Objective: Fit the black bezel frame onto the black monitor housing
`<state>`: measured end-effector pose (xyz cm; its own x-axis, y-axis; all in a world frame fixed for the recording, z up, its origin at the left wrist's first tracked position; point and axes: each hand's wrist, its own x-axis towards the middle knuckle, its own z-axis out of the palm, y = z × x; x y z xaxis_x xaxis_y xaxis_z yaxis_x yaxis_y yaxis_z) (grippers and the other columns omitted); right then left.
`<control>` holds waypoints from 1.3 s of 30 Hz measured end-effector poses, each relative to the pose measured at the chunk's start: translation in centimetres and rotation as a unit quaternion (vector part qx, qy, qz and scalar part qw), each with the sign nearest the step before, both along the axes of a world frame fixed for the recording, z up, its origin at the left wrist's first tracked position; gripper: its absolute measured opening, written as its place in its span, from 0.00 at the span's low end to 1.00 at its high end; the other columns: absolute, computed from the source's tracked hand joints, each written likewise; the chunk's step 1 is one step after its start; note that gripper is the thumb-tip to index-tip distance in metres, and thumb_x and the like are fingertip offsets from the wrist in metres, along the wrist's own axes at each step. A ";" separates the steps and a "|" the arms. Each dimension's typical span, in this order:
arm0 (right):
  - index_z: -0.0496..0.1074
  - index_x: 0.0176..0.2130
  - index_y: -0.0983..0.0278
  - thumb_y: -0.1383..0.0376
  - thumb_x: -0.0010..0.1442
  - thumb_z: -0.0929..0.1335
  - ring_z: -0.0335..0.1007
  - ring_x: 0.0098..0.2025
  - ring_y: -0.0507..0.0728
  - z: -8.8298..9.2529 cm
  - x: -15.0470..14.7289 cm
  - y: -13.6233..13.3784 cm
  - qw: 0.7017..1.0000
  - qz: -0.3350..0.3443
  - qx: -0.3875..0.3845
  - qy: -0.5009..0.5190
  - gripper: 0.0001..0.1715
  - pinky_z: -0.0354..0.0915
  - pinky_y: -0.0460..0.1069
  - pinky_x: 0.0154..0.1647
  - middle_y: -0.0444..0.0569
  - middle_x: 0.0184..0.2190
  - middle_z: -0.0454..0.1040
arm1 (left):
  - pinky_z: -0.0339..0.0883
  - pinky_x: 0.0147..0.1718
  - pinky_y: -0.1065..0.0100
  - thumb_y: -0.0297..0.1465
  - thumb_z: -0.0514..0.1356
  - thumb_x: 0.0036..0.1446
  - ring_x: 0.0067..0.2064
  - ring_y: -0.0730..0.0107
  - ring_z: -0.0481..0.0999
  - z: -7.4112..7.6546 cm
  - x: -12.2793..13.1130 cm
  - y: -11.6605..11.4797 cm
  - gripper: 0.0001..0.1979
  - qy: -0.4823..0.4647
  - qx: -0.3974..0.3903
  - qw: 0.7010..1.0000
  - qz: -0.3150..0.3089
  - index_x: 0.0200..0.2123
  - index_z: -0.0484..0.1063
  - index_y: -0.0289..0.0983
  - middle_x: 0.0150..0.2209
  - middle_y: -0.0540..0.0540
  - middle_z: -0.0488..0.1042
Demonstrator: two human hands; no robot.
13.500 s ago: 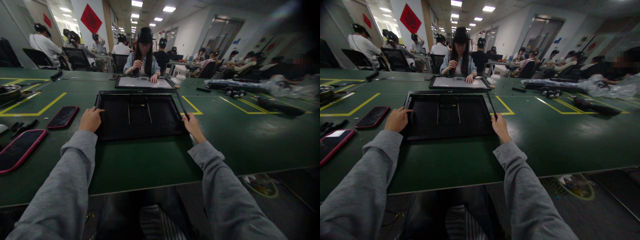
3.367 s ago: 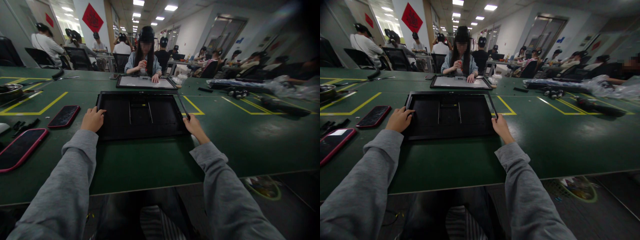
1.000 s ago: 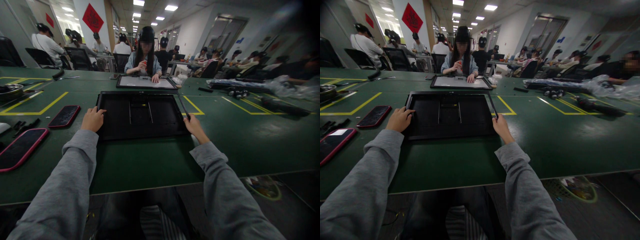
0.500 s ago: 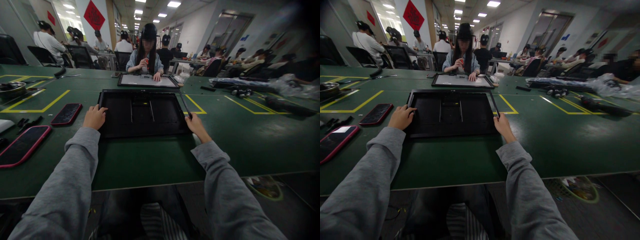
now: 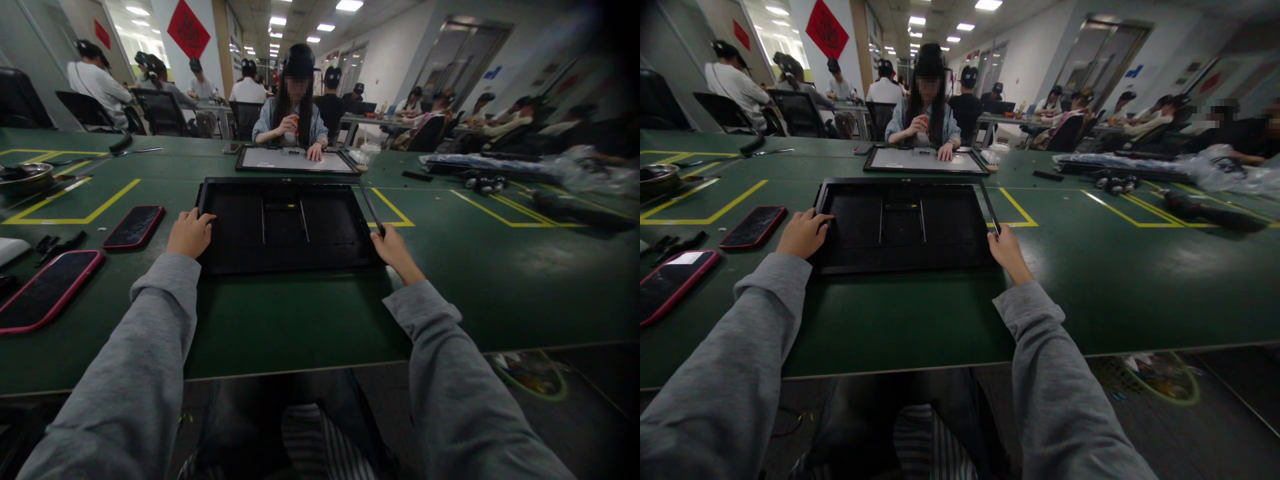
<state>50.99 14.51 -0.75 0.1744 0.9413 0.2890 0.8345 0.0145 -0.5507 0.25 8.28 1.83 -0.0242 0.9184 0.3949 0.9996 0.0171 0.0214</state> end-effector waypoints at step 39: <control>0.69 0.48 0.66 0.61 0.61 0.63 0.73 0.40 0.64 -0.1 0.1 0.1 1.000 0.005 0.000 -0.014 0.17 0.68 0.58 0.47 0.59 0.40 0.77 | 0.67 0.52 0.49 0.35 0.47 0.66 0.55 0.47 0.68 0.1 0.1 0.0 0.25 0.016 -0.009 1.000 0.003 0.61 0.71 0.41 0.56 0.34 0.69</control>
